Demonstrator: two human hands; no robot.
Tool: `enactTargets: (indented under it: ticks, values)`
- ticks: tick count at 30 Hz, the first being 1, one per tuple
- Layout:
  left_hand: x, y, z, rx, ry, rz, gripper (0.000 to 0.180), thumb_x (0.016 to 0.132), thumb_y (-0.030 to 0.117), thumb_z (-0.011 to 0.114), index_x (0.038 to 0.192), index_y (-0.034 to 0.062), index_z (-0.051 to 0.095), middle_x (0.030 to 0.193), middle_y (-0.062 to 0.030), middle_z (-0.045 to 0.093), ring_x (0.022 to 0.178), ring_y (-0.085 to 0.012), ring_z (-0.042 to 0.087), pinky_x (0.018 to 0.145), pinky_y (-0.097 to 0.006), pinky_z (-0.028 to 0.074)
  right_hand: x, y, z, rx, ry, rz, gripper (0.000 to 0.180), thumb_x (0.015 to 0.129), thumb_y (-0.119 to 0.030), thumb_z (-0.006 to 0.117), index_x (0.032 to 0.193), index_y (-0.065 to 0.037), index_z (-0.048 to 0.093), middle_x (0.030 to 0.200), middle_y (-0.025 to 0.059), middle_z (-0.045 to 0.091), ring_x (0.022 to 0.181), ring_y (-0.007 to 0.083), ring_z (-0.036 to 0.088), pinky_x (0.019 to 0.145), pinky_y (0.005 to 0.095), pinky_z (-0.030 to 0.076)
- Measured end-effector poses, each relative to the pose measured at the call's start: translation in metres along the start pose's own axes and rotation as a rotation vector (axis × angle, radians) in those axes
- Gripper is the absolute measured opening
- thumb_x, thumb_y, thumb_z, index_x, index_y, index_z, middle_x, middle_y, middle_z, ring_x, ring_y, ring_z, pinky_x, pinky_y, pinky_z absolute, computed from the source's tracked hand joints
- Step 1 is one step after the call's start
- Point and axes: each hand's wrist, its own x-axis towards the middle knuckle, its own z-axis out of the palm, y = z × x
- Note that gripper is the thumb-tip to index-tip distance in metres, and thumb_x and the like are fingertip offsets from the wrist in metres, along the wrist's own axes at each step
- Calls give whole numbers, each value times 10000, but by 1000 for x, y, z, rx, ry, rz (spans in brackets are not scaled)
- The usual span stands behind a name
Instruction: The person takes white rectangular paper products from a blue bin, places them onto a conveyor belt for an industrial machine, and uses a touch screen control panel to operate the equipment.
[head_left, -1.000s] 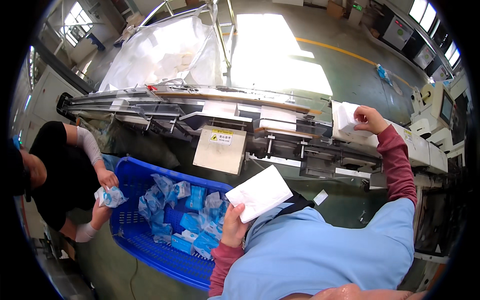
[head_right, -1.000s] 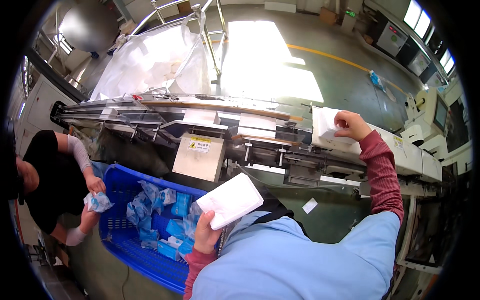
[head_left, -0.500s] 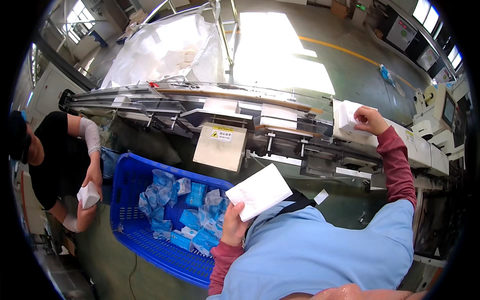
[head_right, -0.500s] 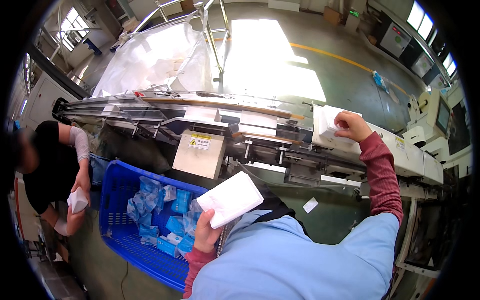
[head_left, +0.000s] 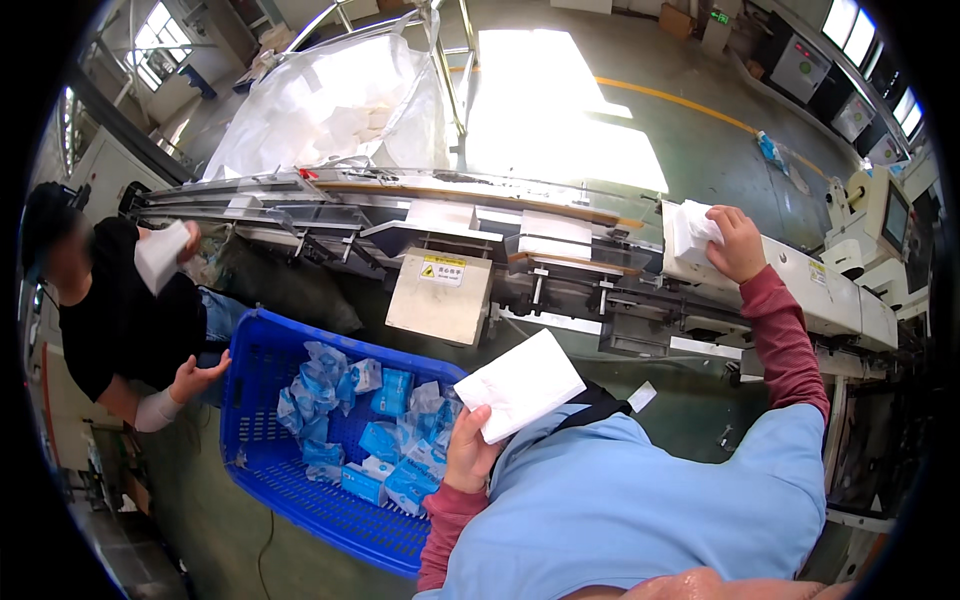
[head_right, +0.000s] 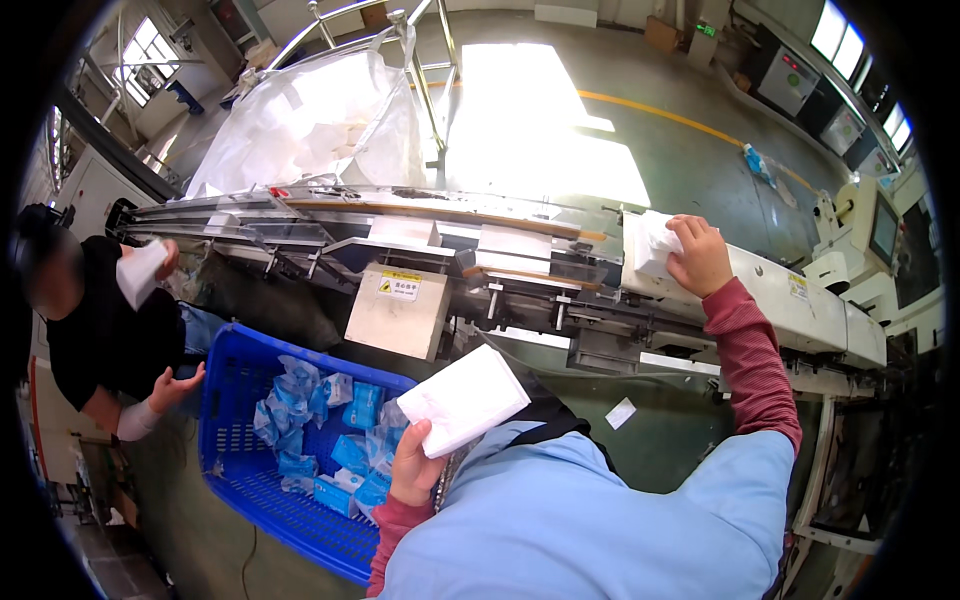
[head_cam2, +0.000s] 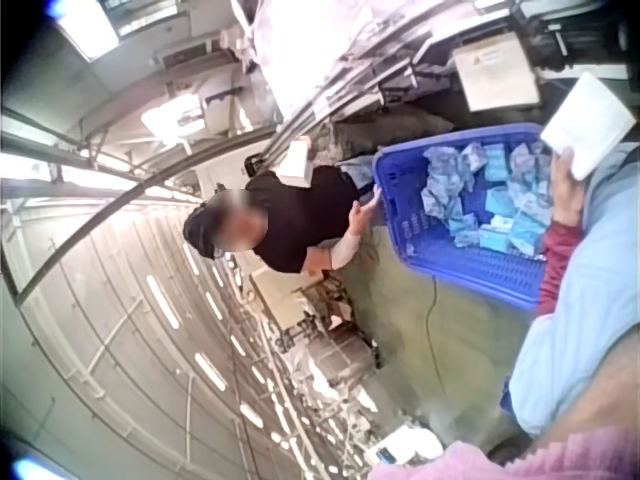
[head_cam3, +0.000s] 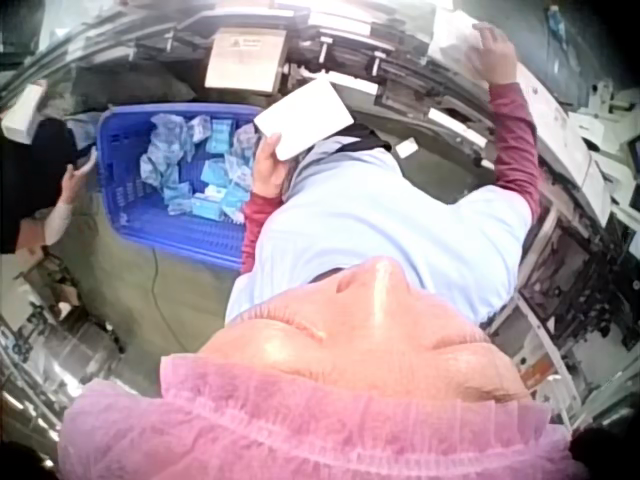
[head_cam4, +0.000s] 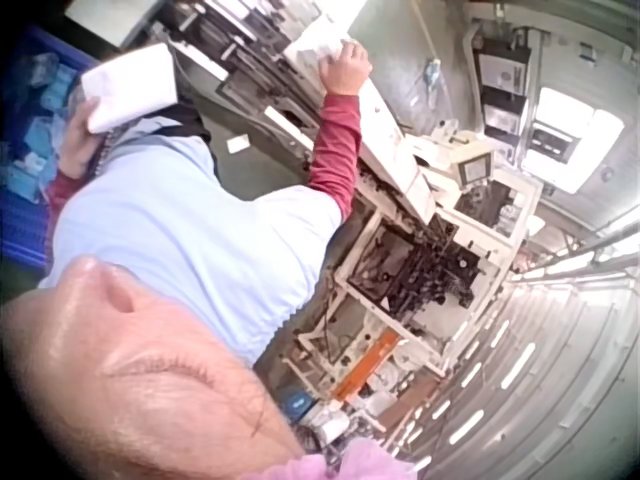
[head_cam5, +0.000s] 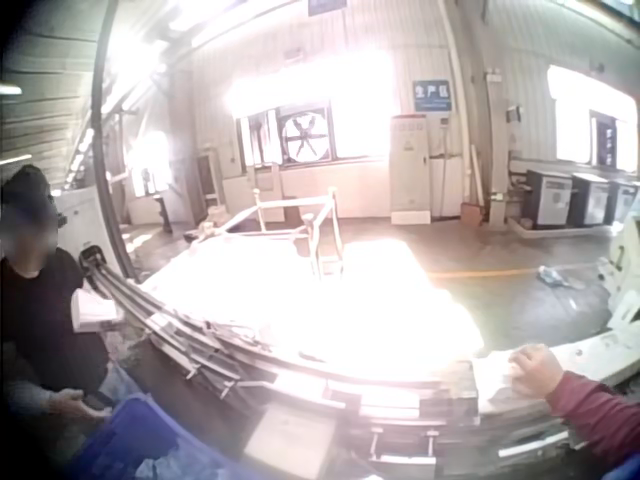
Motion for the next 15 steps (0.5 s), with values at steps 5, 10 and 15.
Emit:
enactTargets:
  ticks: [5,10,15]
  values:
    - [1,-1,0,-13,-12,-7,550,839,134,567,1315,-5,330,1263,-141,473,1153,-264,488,981,-387,397,-14,6,10,-4,-15,89,307,739,-52,556,1046,-42,572,1053,147,599,958,323,576,813,390,471]
    - [2,1,2,-23,-25,-22,544,845,147,559,1315,-5,331,1265,-142,472,1154,-264,488,981,-390,395,5,31,-12,-56,280,233,312,822,-25,510,1127,-63,562,1029,177,613,903,336,601,774,382,490]
    - [2,3,3,-21,-34,-17,538,848,148,553,1316,1,332,1263,-143,474,1152,-265,490,978,-390,397,22,59,-33,-134,499,228,341,841,-37,518,1175,-97,553,1017,161,624,871,337,613,743,366,500]
